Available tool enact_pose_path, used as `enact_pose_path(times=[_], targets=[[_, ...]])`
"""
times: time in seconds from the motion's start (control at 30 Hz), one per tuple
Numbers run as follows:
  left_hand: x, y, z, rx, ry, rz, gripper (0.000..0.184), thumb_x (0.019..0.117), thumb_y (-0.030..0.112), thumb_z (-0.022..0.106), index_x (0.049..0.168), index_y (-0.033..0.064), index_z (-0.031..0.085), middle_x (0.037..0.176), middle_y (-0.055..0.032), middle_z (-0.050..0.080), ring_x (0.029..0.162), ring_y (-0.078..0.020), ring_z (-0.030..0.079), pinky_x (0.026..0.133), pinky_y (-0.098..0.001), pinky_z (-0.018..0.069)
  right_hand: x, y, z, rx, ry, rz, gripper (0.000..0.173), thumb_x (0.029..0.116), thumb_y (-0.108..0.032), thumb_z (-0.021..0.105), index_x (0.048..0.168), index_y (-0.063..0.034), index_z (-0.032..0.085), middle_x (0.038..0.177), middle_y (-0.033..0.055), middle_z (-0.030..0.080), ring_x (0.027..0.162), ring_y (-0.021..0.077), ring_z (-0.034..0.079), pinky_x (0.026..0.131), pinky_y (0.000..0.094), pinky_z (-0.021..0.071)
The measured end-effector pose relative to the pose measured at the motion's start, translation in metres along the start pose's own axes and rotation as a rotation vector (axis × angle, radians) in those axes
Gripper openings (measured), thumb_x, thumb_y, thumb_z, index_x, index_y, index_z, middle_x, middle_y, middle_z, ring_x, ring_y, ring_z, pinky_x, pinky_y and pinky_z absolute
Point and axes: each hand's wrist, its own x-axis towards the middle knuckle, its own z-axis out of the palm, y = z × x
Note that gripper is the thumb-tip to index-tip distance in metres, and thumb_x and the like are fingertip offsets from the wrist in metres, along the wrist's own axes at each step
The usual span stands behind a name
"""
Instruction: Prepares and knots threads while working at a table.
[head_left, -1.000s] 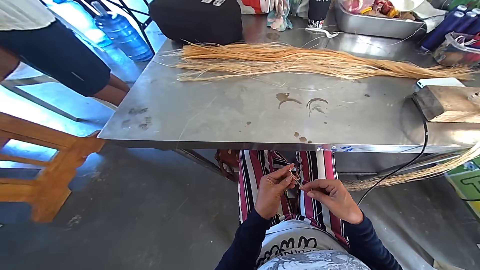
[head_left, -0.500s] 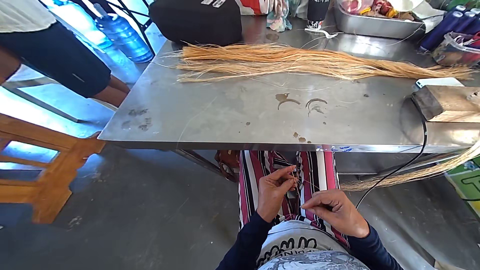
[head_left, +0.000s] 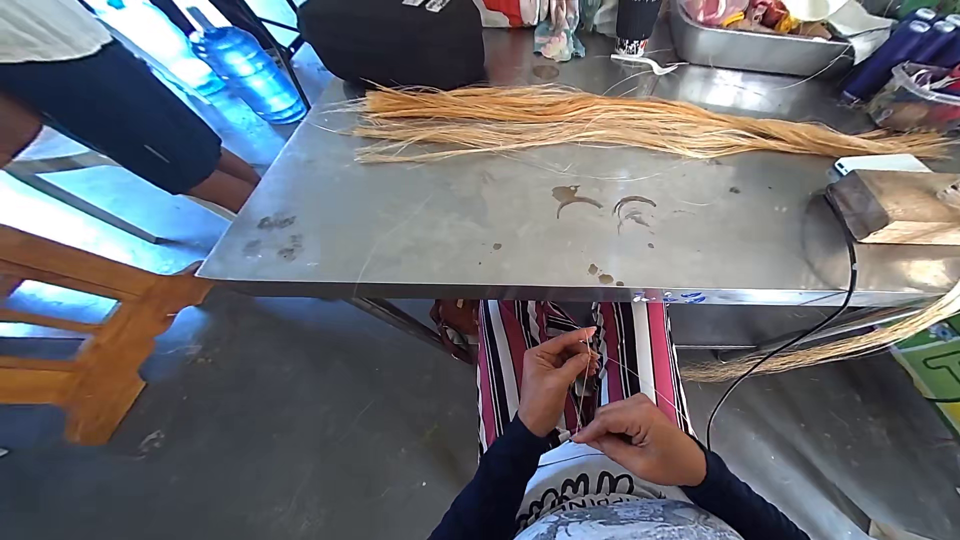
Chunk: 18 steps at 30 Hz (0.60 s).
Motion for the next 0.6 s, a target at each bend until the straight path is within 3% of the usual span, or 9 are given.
enact_pose_path(times=[0.07,0.2,0.3,0.37,0.47,0.6], targets=[[0.003,0.002,-0.002,-0.047,-0.024,-0.025,0.031,0.0901,-0.006,0.049,0.112,-0.0050,0.070,0.083,-0.0013,0.074,0.075,-0.0102,0.072,0.073,-0.0272,0.0615,-0.001,0.003,0.005,-0.055,0.025,0.018,0.018,0.0919,0.004,0.058,0.100,0.0070,0.074,0.081,0.0119,0.072,0.072,0.0047,0.064,0.071,0.0153,0.0518],[0.008,0.011,-0.004,-0.117,-0.083,-0.089,0.025,0.0920,-0.006,0.056,0.109,-0.0027,0.073,0.083,-0.0023,0.075,0.073,-0.0098,0.072,0.074,-0.0264,0.0619,-0.004,0.006,0.004,-0.117,0.026,0.060,0.018,0.0916,0.001,0.060,0.100,0.0052,0.075,0.083,0.0121,0.072,0.071,0.0061,0.064,0.069,0.0166,0.0526],[0.010,0.014,-0.009,-0.171,-0.212,-0.155,0.019,0.0903,-0.005,0.061,0.103,0.0050,0.072,0.082,-0.0007,0.075,0.072,-0.0088,0.072,0.073,-0.0255,0.0613,-0.008,0.002,-0.009,-0.133,-0.023,0.151,0.034,0.0990,-0.029,0.066,0.110,0.0020,0.075,0.082,0.0088,0.071,0.069,0.0077,0.062,0.065,0.0232,0.0526],[0.011,0.013,-0.012,-0.198,-0.287,-0.184,0.019,0.0879,-0.004,0.065,0.102,0.0092,0.067,0.080,0.0002,0.074,0.071,-0.0090,0.072,0.071,-0.0255,0.0615,-0.012,-0.002,-0.021,-0.117,0.106,0.227,0.041,0.1005,-0.039,0.061,0.105,-0.0019,0.076,0.088,0.0040,0.074,0.078,0.0058,0.067,0.072,0.0263,0.0570],[0.009,0.013,-0.010,-0.218,-0.357,-0.229,0.021,0.0858,-0.002,0.067,0.099,0.0134,0.065,0.078,0.0006,0.075,0.069,-0.0084,0.072,0.069,-0.0246,0.0612,-0.010,-0.004,-0.031,0.008,0.463,0.273,0.030,0.1052,-0.027,0.054,0.097,-0.0044,0.073,0.089,-0.0031,0.075,0.080,0.0026,0.069,0.071,0.0234,0.0589],[0.009,0.014,-0.005,-0.195,-0.408,-0.260,0.022,0.0855,-0.004,0.067,0.098,0.0129,0.065,0.080,-0.0002,0.075,0.069,-0.0092,0.073,0.068,-0.0252,0.0613,0.003,-0.005,-0.036,0.160,0.563,0.279,0.020,0.0989,-0.016,0.063,0.107,-0.0005,0.071,0.094,0.0000,0.074,0.081,0.0066,0.070,0.071,0.0247,0.0601]])
